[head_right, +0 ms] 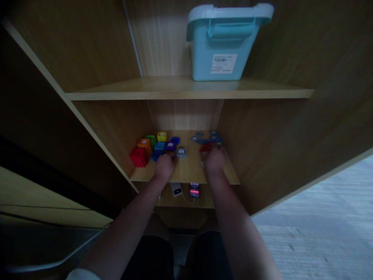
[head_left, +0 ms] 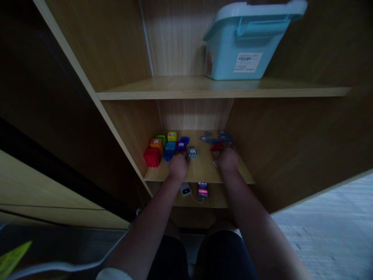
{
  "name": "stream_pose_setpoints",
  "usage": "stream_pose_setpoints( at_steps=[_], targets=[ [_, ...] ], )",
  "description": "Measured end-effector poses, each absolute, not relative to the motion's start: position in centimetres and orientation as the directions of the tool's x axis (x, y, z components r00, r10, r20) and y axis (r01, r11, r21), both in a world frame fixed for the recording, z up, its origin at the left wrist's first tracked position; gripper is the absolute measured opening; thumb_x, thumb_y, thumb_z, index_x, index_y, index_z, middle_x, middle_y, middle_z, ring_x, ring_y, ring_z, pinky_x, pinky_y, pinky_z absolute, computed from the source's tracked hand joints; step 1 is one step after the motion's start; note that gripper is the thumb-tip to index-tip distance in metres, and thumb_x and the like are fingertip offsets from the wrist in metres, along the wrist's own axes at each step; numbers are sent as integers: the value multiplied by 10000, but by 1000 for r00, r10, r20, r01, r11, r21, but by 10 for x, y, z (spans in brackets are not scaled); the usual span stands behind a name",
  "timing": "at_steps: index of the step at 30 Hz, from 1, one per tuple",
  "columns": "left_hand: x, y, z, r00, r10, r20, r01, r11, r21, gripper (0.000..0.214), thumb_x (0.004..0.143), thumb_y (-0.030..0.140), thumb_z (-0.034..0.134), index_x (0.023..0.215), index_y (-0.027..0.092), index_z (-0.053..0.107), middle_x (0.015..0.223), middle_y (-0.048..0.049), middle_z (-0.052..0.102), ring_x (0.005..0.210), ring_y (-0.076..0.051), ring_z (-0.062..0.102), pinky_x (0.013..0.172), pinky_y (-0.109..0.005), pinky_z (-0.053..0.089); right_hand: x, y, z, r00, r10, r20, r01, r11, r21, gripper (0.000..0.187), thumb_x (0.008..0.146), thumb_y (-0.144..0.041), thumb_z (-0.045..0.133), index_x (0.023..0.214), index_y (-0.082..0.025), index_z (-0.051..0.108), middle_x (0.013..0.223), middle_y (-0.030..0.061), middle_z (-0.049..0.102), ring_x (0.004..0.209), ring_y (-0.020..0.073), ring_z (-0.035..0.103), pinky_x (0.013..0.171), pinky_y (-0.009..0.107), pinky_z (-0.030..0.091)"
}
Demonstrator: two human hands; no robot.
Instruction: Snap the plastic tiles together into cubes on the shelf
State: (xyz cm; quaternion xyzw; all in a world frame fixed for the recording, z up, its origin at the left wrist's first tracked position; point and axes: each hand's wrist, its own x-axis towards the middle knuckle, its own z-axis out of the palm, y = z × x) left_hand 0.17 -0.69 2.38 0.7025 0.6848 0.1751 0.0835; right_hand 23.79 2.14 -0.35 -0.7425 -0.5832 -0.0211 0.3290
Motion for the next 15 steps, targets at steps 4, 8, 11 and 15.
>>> stream_pose_setpoints(
  at_steps=[4,8,11,15],
  targets=[
    [1,-7,25,20,993,118,933,-62,355,283,1011,324,560,1089,214,809,1108,-132,820,1049,-248,777,918,-295,567,243,24,-1,361,808,465,828,-48,-559,387,880,-121,533,1209,-154,734,1174,189,725,1010,295,711,903,399,542],
    [1,-8,26,24,994,109,928,-63,368,281,1007,344,573,1084,215,810,1101,-128,821,1038,-244,776,894,-289,563,246,23,-4,402,783,475,832,-96,-546,374,860,-160,559,1184,-139,746,1152,207,724,1087,335,665,992,479,510],
    [1,-9,27,32,992,119,922,-75,380,267,1000,348,582,1068,224,808,1094,-113,824,1039,-235,773,887,-280,555,243,22,-7,444,788,427,842,-204,-500,361,890,-219,572,1201,-121,728,1185,273,698,1155,408,620,986,576,487],
    [0,-9,26,23,989,143,919,-77,386,252,983,358,601,1034,222,808,1079,-103,828,1014,-233,776,853,-274,551,236,21,-6,472,798,375,830,-260,-493,370,954,-287,526,1241,-119,690,1241,313,671,1203,466,592,965,658,474]
  ],
)
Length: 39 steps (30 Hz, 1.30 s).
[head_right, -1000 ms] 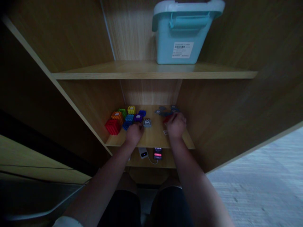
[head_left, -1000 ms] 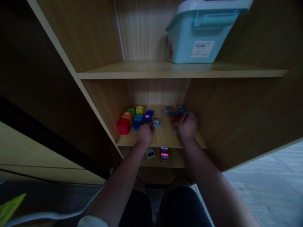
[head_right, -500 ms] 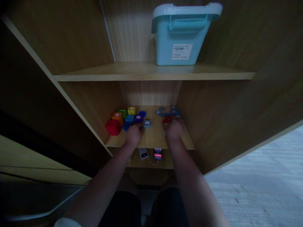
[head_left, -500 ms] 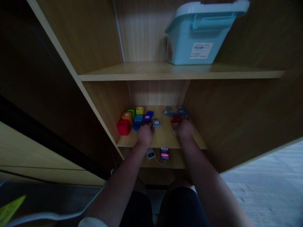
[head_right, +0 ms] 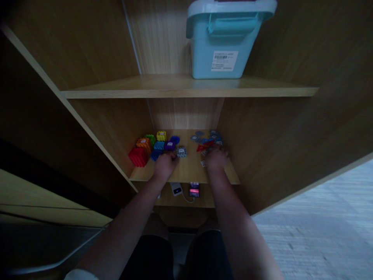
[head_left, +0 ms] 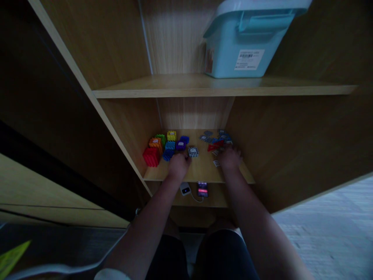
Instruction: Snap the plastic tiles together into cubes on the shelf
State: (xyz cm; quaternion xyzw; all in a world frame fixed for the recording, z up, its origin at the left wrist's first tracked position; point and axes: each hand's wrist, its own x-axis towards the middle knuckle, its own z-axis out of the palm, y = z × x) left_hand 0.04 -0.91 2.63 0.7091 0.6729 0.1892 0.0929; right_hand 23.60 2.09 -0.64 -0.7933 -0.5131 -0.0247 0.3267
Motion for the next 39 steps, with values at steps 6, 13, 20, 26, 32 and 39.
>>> stream_pose_setpoints(
  at_steps=[6,13,20,26,32,39],
  targets=[
    [0,-7,23,9,988,152,914,-69,399,268,993,359,587,1060,220,806,1082,-111,827,1025,-244,777,881,-292,557,232,19,-2,474,810,345,830,-279,-483,394,952,-346,572,1267,-121,648,1238,309,668,1218,476,594,974,677,475],
    [1,-7,24,12,993,116,926,-55,374,310,1016,346,536,1094,222,809,1110,-124,821,1061,-253,777,911,-307,565,230,18,0,447,795,411,854,-244,-459,446,932,-366,588,1275,-91,662,1290,292,650,1212,456,572,982,616,483],
    [1,-8,26,5,992,124,927,-51,372,294,996,314,550,1083,229,817,1117,-121,824,1046,-268,782,891,-317,570,217,23,-2,-98,805,586,876,349,-333,247,913,-230,608,1039,-220,820,1298,123,696,1234,325,567,1116,477,415],
    [1,-8,25,2,992,128,925,-50,376,297,990,301,555,1116,245,817,1126,-117,823,1053,-257,778,894,-308,567,212,27,-12,-287,793,537,838,480,-260,196,927,-249,660,991,-275,844,1313,72,714,1237,319,575,1077,499,425],
    [0,-8,27,29,990,136,926,-78,369,294,995,317,556,1108,240,816,1128,-113,824,1049,-262,780,874,-307,566,213,29,-15,-324,764,558,808,530,-257,188,933,-246,664,981,-290,840,1303,49,726,1232,314,592,1066,504,442],
    [1,-8,29,26,991,128,930,-71,359,297,1005,341,554,1103,231,812,1120,-118,824,1052,-263,779,887,-308,567,211,27,-12,-347,758,552,786,556,-270,197,936,-234,653,980,-289,836,1280,49,741,1185,296,617,1065,488,442]
  ],
)
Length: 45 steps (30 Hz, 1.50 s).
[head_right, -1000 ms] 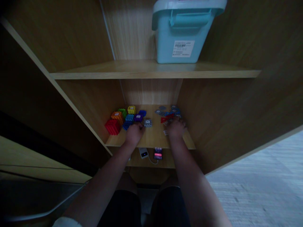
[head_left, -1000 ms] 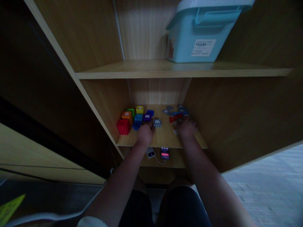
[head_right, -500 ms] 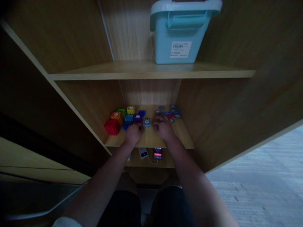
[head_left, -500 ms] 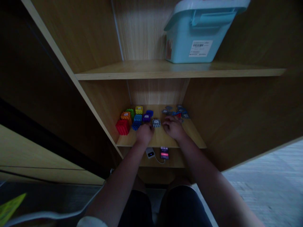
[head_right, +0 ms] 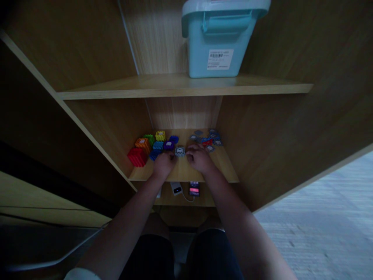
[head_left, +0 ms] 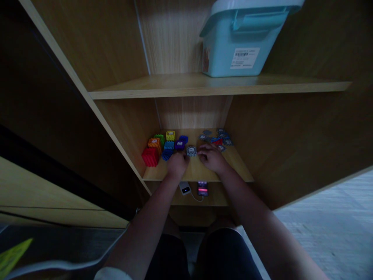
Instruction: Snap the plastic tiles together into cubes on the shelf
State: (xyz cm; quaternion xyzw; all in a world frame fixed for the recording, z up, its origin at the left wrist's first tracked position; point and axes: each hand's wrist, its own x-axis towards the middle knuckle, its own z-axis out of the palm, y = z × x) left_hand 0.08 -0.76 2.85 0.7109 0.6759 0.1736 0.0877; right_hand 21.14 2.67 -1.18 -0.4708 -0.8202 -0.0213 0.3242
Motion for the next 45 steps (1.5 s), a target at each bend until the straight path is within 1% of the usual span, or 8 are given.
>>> stream_pose_setpoints(
  at_steps=[8,14,19,23,27,33,37,45],
  targets=[
    [1,-7,27,18,992,123,927,-63,369,307,1010,333,539,1127,237,806,1134,-121,821,1065,-262,779,910,-314,568,211,28,-13,-348,755,555,778,563,-279,210,922,-207,651,996,-281,833,1275,50,741,1190,286,624,1064,467,444],
    [1,-7,25,16,991,136,931,-65,359,295,1013,340,545,1130,235,795,1141,-122,820,1073,-250,775,920,-299,558,211,26,-8,-325,764,558,777,552,-303,200,926,-195,632,960,-270,814,1195,39,754,1153,271,628,1035,435,451],
    [-1,-5,21,21,987,160,931,-78,356,284,1012,346,549,1112,233,791,1125,-118,821,1047,-250,778,897,-299,559,212,27,-9,-313,779,543,802,523,-288,301,882,-171,649,1151,-240,765,1227,77,743,1180,298,623,1060,448,466],
    [-1,-5,21,19,987,160,926,-77,368,286,1015,341,543,1128,230,781,1115,-117,821,1043,-255,780,898,-308,562,212,27,-9,-360,766,533,773,564,-288,347,957,-281,645,1298,-239,693,1300,102,731,1239,313,620,1092,463,476],
    [0,-7,24,27,989,143,927,-78,368,294,1025,336,530,1138,230,780,1136,-123,816,1064,-254,775,926,-313,560,211,27,-10,-369,762,532,734,591,-336,364,980,-306,634,1339,-247,662,1291,99,740,1252,306,629,1102,467,489],
    [0,-7,24,26,989,142,931,-76,358,302,1033,328,521,1165,226,772,1141,-127,814,1079,-251,772,940,-312,558,212,31,-17,-369,770,520,709,595,-379,523,951,-309,671,1453,-209,561,1418,133,686,1337,320,608,1149,493,477],
    [0,-6,23,27,987,157,930,-83,359,292,1028,330,530,1165,223,765,1133,-125,815,1062,-254,775,919,-314,562,213,32,-18,-394,763,512,682,616,-394,535,959,-285,659,1472,-211,526,1455,126,673,1349,303,618,1165,497,470],
    [0,-8,24,26,989,146,935,-76,347,297,1032,344,530,1181,227,759,1139,-116,814,1066,-248,775,914,-303,559,212,31,-15,-392,759,520,676,621,-397,545,949,-273,680,1472,-232,531,1401,109,708,1327,305,631,1139,493,485]
  ],
)
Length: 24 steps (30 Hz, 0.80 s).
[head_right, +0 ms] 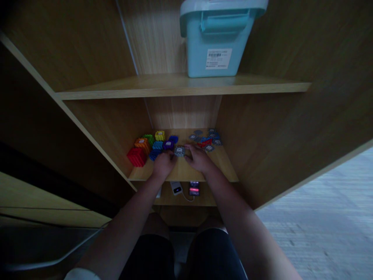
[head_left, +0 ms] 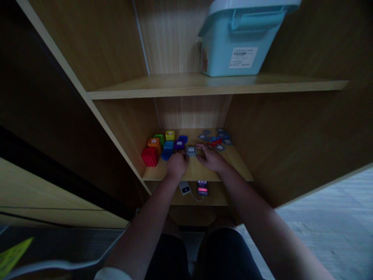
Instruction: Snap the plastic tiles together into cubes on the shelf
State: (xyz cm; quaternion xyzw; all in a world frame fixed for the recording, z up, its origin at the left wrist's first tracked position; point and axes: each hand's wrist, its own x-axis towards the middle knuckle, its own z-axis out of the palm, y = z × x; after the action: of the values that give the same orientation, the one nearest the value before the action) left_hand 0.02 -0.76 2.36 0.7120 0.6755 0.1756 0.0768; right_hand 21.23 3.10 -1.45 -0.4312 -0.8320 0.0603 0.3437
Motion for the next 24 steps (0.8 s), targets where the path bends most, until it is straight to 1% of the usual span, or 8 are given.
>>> stream_pose_setpoints(
  at_steps=[7,15,21,24],
  targets=[
    [0,-8,25,44,986,158,935,-97,341,294,1024,357,524,1137,228,763,1106,-117,817,1053,-262,777,910,-319,559,212,32,-16,-392,761,517,685,616,-388,524,958,-273,675,1463,-237,538,1417,99,702,1328,306,628,1142,491,487],
    [0,-5,19,42,984,176,938,-99,333,292,1024,344,522,1133,220,764,1098,-124,817,1037,-269,780,889,-323,565,212,32,-16,-390,765,513,685,613,-394,520,953,-268,675,1454,-235,544,1419,108,696,1324,305,632,1142,495,491],
    [1,-9,25,25,988,150,932,-78,353,290,1031,337,532,1152,221,768,1149,-121,813,1086,-250,770,942,-304,553,211,31,-15,-386,759,524,673,620,-403,494,956,-271,661,1437,-228,559,1416,116,695,1328,296,633,1152,493,488],
    [2,-10,27,19,988,153,928,-74,365,304,1039,339,514,1166,214,761,1129,-127,814,1079,-256,773,937,-310,557,211,30,-15,-370,760,535,679,614,-402,476,957,-272,658,1423,-234,573,1405,117,698,1328,302,629,1156,501,485]
  ],
)
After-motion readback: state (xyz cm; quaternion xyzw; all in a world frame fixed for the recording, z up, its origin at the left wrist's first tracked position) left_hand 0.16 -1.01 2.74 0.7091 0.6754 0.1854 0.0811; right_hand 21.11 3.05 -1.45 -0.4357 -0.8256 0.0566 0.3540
